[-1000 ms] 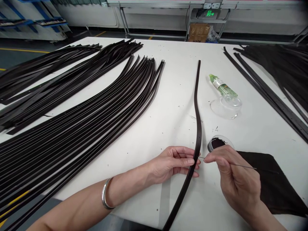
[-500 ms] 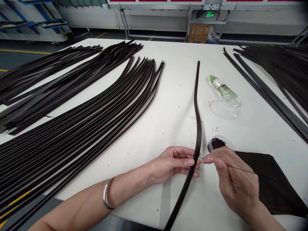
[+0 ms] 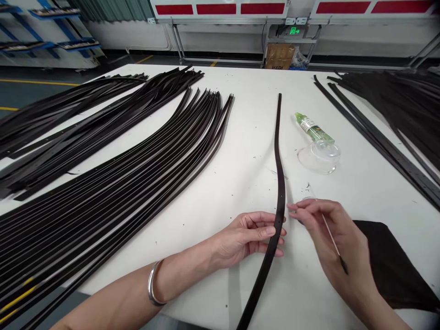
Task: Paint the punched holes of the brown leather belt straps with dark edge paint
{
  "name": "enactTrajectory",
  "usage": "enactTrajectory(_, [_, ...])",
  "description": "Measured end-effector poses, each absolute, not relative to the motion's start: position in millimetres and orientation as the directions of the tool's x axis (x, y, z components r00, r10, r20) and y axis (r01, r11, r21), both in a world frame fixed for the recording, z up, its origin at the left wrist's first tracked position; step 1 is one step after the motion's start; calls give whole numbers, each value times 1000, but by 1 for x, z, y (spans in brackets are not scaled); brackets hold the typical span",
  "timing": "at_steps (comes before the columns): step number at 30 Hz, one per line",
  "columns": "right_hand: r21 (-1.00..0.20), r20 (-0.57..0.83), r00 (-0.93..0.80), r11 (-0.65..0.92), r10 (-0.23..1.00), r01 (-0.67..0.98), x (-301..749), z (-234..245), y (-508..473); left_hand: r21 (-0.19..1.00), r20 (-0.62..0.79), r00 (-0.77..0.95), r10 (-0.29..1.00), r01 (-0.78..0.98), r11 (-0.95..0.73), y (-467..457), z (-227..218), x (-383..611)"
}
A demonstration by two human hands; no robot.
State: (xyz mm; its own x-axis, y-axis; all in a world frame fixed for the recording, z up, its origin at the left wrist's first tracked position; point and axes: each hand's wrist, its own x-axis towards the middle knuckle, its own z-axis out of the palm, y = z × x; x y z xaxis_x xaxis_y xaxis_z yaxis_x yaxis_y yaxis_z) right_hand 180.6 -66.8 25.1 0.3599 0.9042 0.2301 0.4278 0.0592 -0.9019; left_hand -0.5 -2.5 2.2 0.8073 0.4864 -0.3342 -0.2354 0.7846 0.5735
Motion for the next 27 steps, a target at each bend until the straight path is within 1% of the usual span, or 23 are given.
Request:
enactTrajectory(2, [-936,156,322,36,934,349,180,25,-60,579,-327,816,476,-225,784,-2,2,-1])
enactTrajectory(4, [-954,121,315,24,941,297,182,27,-51,581,-326,817,476,-224,783,-3,1,-1])
enactTrajectory(9, [-967,58,377,-42,925,252,191,35,-25,585,-347,810,473,-208,784,-4,2,0])
enactTrajectory(12, [-967,69,342,-22,937,255,199,40,-21,585,-370,789,490,-212,783,-4,3,0])
enactTrajectory(15, [-951,142,321,39,936,306,212,42,-32,578,-396,769,501,-215,787,-4,2,0])
enactTrajectory(16, [-939,156,330,36,931,342,218,42,-38,576,-404,763,504,-216,789,-3,2,1])
enactTrajectory(18, [-887,179,357,-7,917,462,230,41,-49,572,-424,749,509,-214,792,-3,2,1])
enactTrajectory(20, [-792,223,354,-42,908,609,241,38,-57,571,-442,734,515,-212,793,-2,2,1])
enactTrajectory(21, [-741,259,328,-32,908,671,244,36,-59,572,-448,730,516,-209,793,-2,1,1])
enactTrajectory(23, [-659,337,253,35,907,751,247,30,-61,573,-454,727,516,-206,794,-1,1,0])
enactTrajectory(27, [-531,451,98,178,887,828,244,21,-56,577,-459,719,521,-204,791,-1,-1,0])
